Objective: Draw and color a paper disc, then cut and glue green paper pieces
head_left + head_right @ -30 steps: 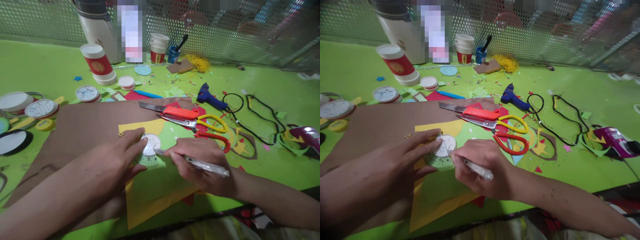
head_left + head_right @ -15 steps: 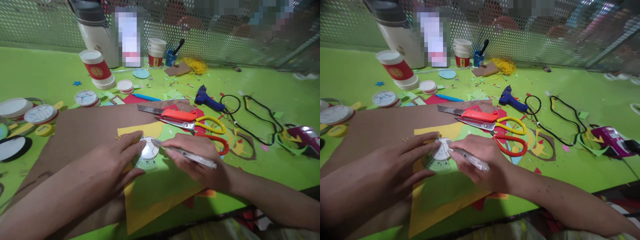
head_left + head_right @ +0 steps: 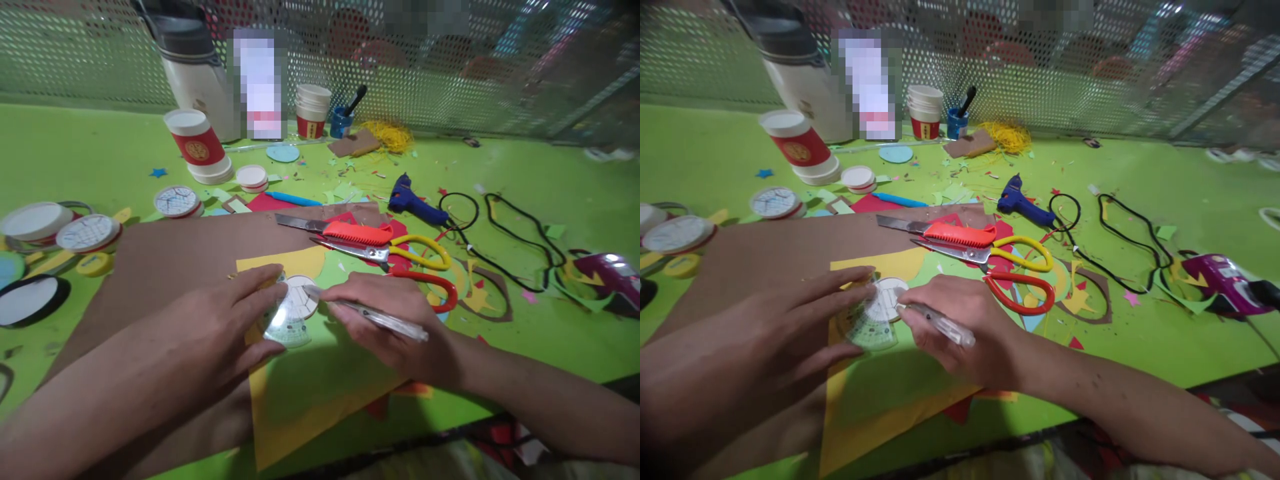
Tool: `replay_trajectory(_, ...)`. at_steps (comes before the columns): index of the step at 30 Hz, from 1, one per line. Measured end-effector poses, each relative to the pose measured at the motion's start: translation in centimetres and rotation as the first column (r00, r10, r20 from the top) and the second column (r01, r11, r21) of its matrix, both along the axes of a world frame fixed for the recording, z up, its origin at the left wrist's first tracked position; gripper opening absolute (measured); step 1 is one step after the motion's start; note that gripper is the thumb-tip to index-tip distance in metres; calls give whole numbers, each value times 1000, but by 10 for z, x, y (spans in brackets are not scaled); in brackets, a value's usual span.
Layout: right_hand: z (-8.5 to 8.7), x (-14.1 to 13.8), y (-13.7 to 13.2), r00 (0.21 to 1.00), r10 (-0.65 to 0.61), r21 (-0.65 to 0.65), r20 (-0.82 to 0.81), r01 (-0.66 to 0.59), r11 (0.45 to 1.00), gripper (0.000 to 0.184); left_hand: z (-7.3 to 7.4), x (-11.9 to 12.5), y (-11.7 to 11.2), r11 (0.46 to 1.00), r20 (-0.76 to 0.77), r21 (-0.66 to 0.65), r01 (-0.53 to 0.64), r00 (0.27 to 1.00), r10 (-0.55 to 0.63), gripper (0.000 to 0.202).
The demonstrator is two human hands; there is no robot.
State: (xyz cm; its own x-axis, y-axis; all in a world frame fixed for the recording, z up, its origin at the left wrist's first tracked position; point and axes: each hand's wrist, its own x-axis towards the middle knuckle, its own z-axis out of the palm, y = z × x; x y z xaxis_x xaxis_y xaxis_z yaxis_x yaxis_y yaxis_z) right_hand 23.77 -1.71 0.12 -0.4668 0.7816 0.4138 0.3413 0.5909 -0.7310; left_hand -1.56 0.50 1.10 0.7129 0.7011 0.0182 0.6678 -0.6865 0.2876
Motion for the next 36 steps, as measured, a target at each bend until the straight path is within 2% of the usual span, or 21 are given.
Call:
replay_trajectory(4,0,1,-1,1000,-10,1,13,10,1000,18,-1,2,0,999,-82,23,36,996,-34,48)
replay_trajectory(16,-1,0,-2,999,-23,11,26,22,1000,18,-1,1,0,998,-62,-22,52,997,-54,56)
replay_trajectory(24,-2,-3,-1,999,-44,25,6,44,999,18,-2,1,-3,999,-60,-16,48,997,-49,56)
replay_trajectory(27,-2,-5,-1,994,-103,-27,25,104,994,21,-4,1,-3,999,-51,-20,49,997,-50,56)
replay_trajectory(30,-1,-7,-1,986,-168,-58,15,169,984,16,-6,2,-4,999,-81,-16,39,996,-41,53)
replay_trajectory(36,1,-8,0,987,-158,-24,-12,157,987,11,-8,2,-3,999,-102,-25,37,994,-39,47)
